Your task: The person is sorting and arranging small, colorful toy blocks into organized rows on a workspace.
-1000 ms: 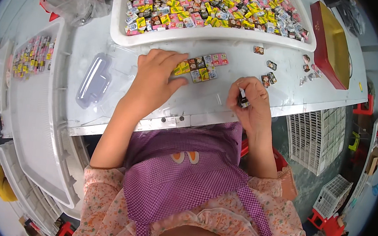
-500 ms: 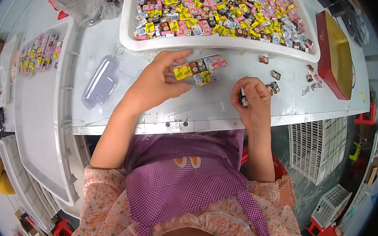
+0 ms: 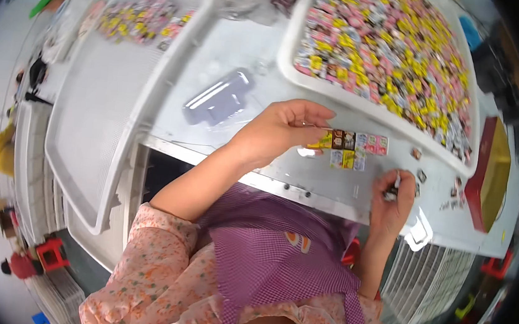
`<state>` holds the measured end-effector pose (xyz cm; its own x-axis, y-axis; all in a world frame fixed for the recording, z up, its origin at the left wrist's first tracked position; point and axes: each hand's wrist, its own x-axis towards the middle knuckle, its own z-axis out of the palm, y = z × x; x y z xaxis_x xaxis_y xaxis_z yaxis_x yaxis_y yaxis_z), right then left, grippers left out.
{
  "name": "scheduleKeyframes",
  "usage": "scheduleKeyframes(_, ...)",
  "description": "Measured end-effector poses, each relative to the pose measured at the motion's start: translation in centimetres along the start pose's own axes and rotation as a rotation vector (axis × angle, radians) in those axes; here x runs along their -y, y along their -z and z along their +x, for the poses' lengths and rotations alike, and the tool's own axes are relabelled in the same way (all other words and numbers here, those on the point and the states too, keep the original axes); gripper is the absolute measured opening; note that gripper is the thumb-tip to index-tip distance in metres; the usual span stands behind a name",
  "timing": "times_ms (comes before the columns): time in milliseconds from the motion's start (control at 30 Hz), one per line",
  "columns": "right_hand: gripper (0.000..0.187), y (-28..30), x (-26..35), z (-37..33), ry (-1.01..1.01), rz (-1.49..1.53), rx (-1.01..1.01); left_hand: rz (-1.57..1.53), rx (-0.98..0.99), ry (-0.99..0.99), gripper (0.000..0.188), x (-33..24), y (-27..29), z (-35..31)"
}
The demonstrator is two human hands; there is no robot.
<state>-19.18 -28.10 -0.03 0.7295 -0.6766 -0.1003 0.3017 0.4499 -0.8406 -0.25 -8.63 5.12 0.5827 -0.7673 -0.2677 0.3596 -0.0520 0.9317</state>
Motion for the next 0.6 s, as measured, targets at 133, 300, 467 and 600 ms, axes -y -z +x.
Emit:
scheduleKeyframes(133, 0.024, 0.6, -0.8, 0.4, -0.01, 0.065, -0.049, -0.247, -0.067, -0.061, 0.036, -2.0, 2.7, -3.1)
scheduleKeyframes(300, 0.023, -0.4, -0.7, 0.5, -0.031, 0.09, -0.036, -0.25, -0.369, -0.212, 0.031, -4.4, 9.1, -6.4)
scheduleKeyframes(467, 0.017, -0.2, -0.8, 0.4, -0.027, 0.131, -0.032, -0.305, -0.745, -0.346, 0.026, -7.0, 16.1, -8.2)
scheduleKeyframes(600, 0.015, -0.3, -0.1, 0.3, -0.049, 0.123, 0.099, -0.255, -0.646, -0.356, 0.023, -9.8, 24.3, -8.5)
